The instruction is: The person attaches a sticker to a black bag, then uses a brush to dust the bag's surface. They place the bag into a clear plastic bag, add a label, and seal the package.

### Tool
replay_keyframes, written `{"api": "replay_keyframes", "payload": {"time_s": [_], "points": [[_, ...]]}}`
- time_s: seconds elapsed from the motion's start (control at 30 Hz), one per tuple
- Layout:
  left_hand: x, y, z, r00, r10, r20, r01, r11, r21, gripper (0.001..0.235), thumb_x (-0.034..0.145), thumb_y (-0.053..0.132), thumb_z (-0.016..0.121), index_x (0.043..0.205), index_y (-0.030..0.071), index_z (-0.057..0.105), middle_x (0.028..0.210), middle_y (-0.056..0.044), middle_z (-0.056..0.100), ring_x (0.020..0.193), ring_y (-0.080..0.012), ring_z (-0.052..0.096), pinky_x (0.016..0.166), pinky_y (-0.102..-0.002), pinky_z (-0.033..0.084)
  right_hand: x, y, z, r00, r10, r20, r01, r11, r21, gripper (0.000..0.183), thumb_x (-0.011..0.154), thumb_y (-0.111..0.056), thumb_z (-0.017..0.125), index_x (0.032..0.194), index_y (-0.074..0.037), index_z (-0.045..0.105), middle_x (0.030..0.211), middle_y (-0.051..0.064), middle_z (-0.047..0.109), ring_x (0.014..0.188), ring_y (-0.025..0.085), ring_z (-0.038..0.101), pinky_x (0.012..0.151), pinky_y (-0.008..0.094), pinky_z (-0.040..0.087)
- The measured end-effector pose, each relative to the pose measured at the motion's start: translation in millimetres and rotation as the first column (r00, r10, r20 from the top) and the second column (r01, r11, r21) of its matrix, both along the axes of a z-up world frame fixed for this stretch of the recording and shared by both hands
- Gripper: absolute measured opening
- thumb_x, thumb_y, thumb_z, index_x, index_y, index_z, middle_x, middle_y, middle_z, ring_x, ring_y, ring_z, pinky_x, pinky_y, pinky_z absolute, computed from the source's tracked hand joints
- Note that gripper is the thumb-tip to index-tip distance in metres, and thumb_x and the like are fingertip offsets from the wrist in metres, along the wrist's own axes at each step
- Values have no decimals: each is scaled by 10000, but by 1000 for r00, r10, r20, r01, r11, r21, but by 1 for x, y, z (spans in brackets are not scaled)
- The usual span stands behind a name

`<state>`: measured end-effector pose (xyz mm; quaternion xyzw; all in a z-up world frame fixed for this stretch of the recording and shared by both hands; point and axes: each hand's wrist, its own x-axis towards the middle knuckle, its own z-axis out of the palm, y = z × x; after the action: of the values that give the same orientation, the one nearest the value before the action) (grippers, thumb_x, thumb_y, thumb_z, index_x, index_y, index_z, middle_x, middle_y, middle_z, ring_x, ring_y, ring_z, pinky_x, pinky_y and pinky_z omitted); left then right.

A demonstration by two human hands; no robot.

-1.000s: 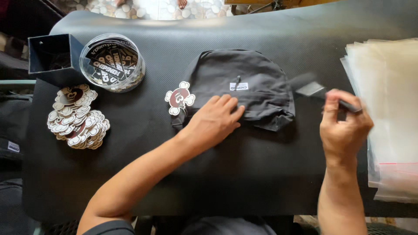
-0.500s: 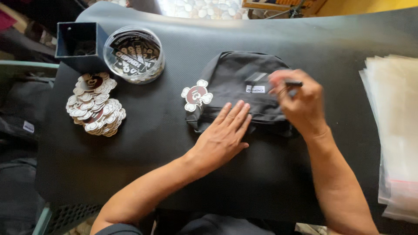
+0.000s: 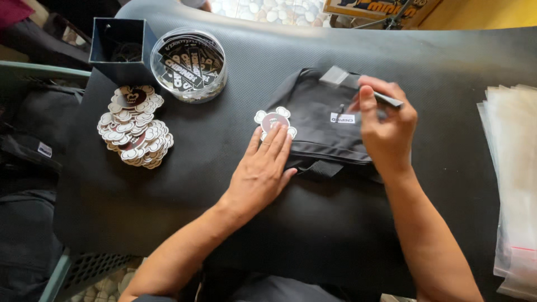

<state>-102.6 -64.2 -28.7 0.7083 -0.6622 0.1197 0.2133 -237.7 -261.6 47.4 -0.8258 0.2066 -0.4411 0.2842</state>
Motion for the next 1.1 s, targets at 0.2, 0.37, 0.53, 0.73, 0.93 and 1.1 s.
{"api": "replay_keyframes", "payload": {"time_s": [0.2,0.37,0.53,0.73,0.93,1.1], "points": [[29,-5,-4,985,-164,-46,166,985,37,865,758,333,853,1453,-48,506,1503,-270,508,1437,-413,465,1232,-547,291,-4,-19,-13,963,-140,-228,25,895,-446,226,1049,-25,758,1270,-68,769,1023,105,729,930,313,681,854,415,484],[39,6,6,989,-115,-88,118,992,38,1016,656,306,927,1487,-35,453,1528,-304,443,1463,-450,408,1260,-525,278,-14,2,-9,991,126,-37,-106,934,340,148,1114,-111,650,1170,11,713,813,146,717,752,180,718,786,281,543],[43,11,9,993,-114,-9,114,989,91,831,835,350,827,1499,29,444,1557,-237,433,1475,-350,407,1250,-519,300,-41,-2,-2,944,-284,-166,180,867,-464,128,1132,-18,714,1243,18,765,1127,159,736,941,326,677,838,427,433],[44,8,11,989,-142,38,138,987,87,828,769,290,843,1456,1,483,1565,-264,404,1497,-411,355,1256,-544,276,-88,5,-2,933,-153,-325,177,983,45,201,1134,-115,592,1049,-54,764,900,62,723,779,192,671,783,330,515],[47,9,6,985,-157,66,147,981,127,934,720,255,841,1514,-5,422,1558,-223,448,1463,-378,421,1235,-512,328,-130,-1,-4,970,-126,-206,203,886,416,198,1138,-159,555,1080,-45,705,744,70,610,660,130,579,692,244,452],[48,10,6,985,-162,51,153,977,146,976,735,246,822,1545,-21,348,1586,-252,404,1500,-374,378,1252,-493,309,-165,0,-12,903,-395,-169,429,859,280,315,1283,-230,475,1094,-60,660,1057,53,664,775,132,571,751,236,498]]}}
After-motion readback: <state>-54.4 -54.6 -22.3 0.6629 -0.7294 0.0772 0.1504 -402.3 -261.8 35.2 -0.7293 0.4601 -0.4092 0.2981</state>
